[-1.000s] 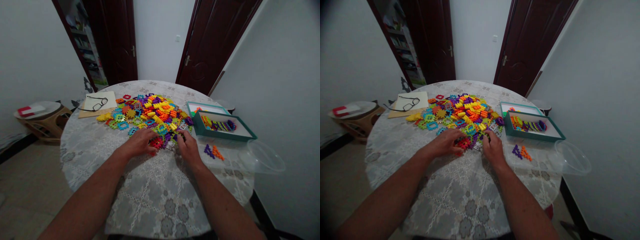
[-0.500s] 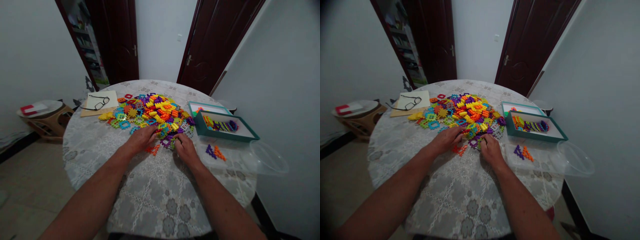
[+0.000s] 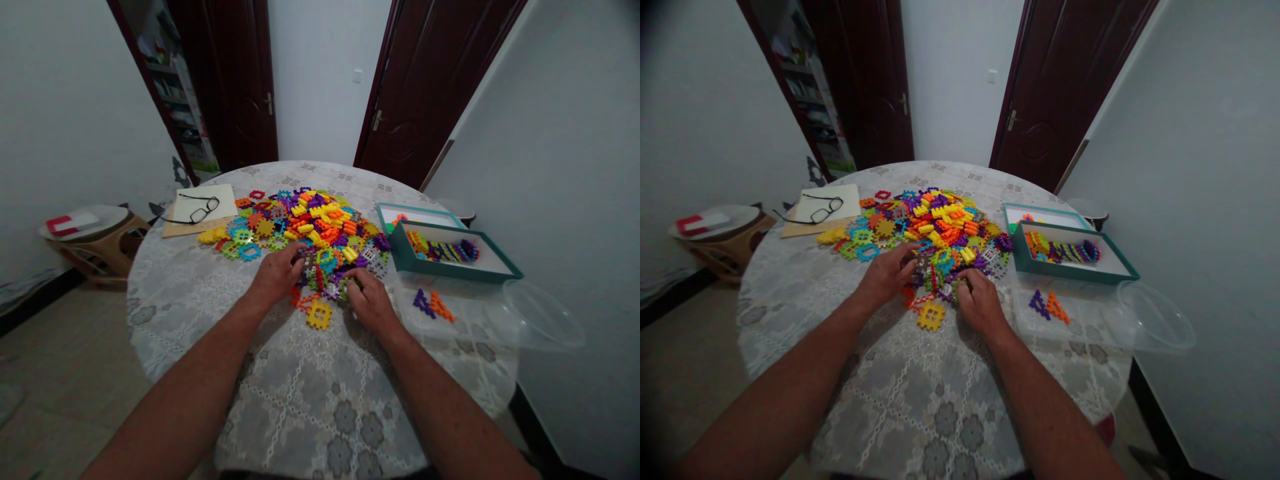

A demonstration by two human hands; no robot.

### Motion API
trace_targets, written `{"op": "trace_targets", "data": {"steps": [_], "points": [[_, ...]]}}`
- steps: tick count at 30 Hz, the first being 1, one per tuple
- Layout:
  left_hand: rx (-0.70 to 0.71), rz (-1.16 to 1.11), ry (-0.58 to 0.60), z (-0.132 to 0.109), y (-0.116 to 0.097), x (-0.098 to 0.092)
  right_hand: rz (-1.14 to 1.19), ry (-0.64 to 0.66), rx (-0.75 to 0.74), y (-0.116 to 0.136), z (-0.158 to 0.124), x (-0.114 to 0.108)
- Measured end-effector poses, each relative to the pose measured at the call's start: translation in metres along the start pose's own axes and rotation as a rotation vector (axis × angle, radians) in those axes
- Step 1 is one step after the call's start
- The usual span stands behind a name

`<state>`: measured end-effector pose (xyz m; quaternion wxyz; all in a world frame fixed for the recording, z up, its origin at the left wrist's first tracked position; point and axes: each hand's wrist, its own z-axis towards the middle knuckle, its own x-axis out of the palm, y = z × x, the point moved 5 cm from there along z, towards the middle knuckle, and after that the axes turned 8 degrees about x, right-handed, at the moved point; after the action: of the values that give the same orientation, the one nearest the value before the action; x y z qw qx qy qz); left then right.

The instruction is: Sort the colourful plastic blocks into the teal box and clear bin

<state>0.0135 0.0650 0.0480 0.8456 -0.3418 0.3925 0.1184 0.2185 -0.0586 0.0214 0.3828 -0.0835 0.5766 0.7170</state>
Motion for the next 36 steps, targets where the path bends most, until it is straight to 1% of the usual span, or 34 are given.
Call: {"op": "trace_targets", "data": {"steps": [3, 5, 10, 12, 16, 20, 23, 25, 27, 29, 31, 32, 34, 36], "points": [[-0.031, -0.065, -0.065, 0.001, -0.002, -0.005, 0.018, -0.027, 0.004, 0.002, 0.000, -0.002], [-0.040, -0.143, -0.069, 0.001, -0.003, -0.005, 0.025, -0.044, 0.004, 0.003, -0.001, -0.001], [-0.039, -0.302, 0.038, 0.000, -0.015, 0.006, 0.009, -0.074, 0.116, 0.000, -0.003, 0.000], [-0.019, -0.322, 0.071, -0.001, -0.021, 0.012, 0.037, -0.075, 0.113, 0.002, -0.004, 0.000], [0.048, -0.353, 0.138, -0.004, -0.030, 0.025, 0.156, 0.008, 0.085, 0.007, -0.006, 0.003], [0.067, -0.369, 0.189, -0.007, -0.031, 0.033, 0.239, 0.099, 0.044, 0.012, -0.009, 0.008], [0.082, -0.322, 0.201, -0.007, -0.026, 0.026, 0.213, 0.103, 0.043, 0.009, -0.008, 0.010], [0.130, -0.210, 0.224, -0.006, -0.020, 0.017, 0.188, 0.076, 0.075, 0.004, -0.007, 0.008], [0.189, -0.042, 0.285, -0.006, -0.013, 0.011, 0.160, 0.042, 0.110, -0.003, -0.004, 0.006], [0.220, 0.100, 0.374, -0.006, -0.005, 0.009, 0.133, 0.032, 0.135, -0.008, -0.002, 0.005], [0.228, 0.175, 0.444, -0.007, 0.002, 0.011, 0.114, 0.039, 0.156, -0.012, -0.001, 0.006], [0.228, 0.193, 0.460, -0.006, 0.004, 0.012, 0.109, 0.044, 0.166, -0.013, -0.001, 0.006], [0.214, 0.205, 0.458, -0.005, 0.006, 0.014, 0.104, 0.056, 0.181, -0.015, -0.002, 0.008], [0.185, 0.174, 0.423, -0.004, 0.006, 0.014, 0.128, 0.077, 0.184, -0.015, -0.004, 0.011]]}}
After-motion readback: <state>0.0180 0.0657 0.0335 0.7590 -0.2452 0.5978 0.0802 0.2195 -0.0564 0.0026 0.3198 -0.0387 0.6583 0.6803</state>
